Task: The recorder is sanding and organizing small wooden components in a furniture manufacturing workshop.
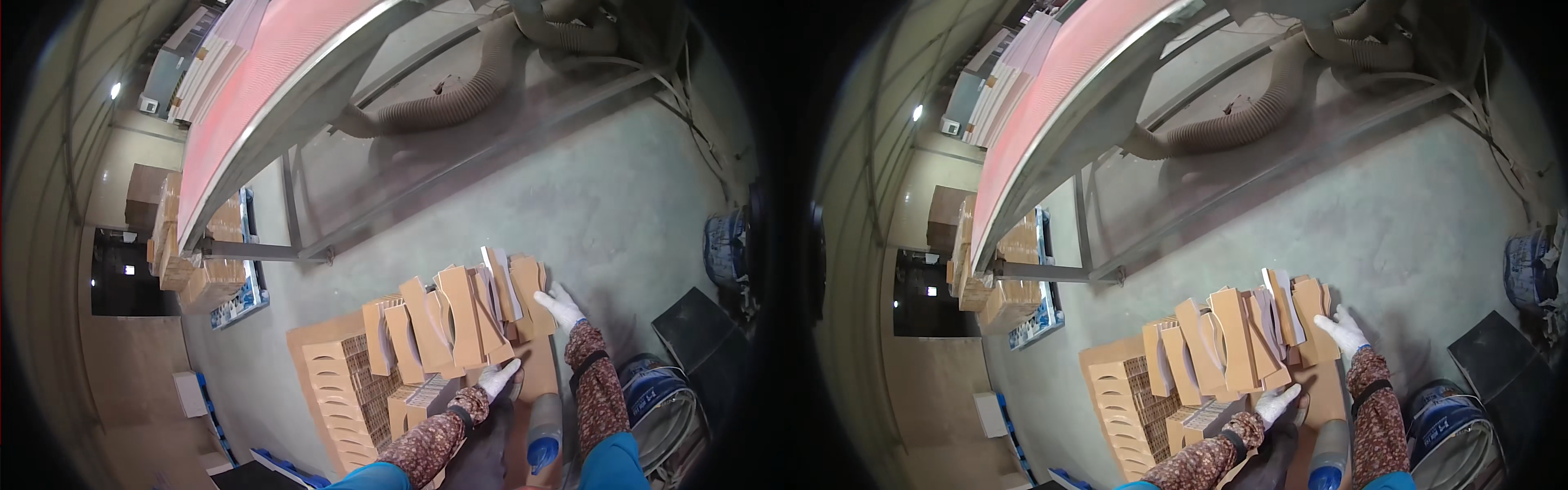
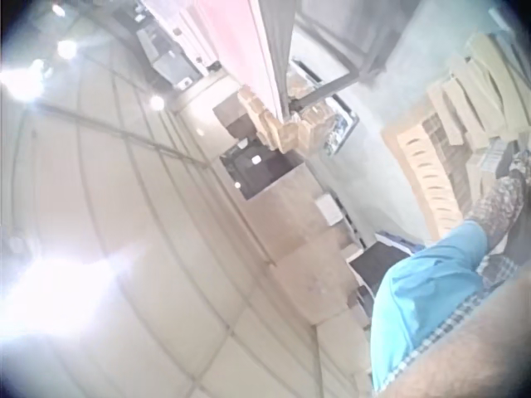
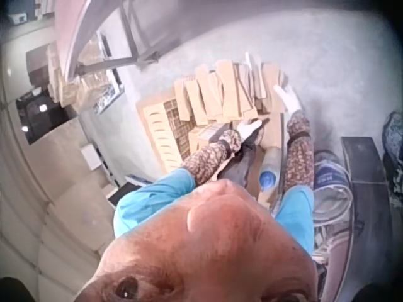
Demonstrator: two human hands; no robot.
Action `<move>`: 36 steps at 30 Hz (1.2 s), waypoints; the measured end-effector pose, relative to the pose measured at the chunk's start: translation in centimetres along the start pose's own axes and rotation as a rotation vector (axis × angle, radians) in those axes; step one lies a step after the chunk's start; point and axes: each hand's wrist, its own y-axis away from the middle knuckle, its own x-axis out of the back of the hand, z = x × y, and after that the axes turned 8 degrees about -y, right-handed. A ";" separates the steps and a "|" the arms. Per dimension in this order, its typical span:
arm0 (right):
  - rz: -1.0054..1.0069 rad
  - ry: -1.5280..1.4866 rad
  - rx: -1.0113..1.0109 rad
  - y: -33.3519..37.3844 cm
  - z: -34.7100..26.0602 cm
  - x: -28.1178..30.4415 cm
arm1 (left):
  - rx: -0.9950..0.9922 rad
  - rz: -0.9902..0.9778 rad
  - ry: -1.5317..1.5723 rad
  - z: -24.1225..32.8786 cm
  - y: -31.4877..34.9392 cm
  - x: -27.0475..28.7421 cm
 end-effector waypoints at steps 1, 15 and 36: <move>-0.033 0.004 0.000 -0.2 0.1 -0.2 | 0.012 0.000 0.003 0.2 -0.5 -0.1; -0.220 0.011 0.183 -3.6 1.0 -0.9 | -0.218 0.140 0.568 -1.6 -8.0 -2.0; -0.147 -0.235 0.089 -4.1 1.9 -0.8 | -0.347 0.103 0.819 -0.8 -10.6 -1.9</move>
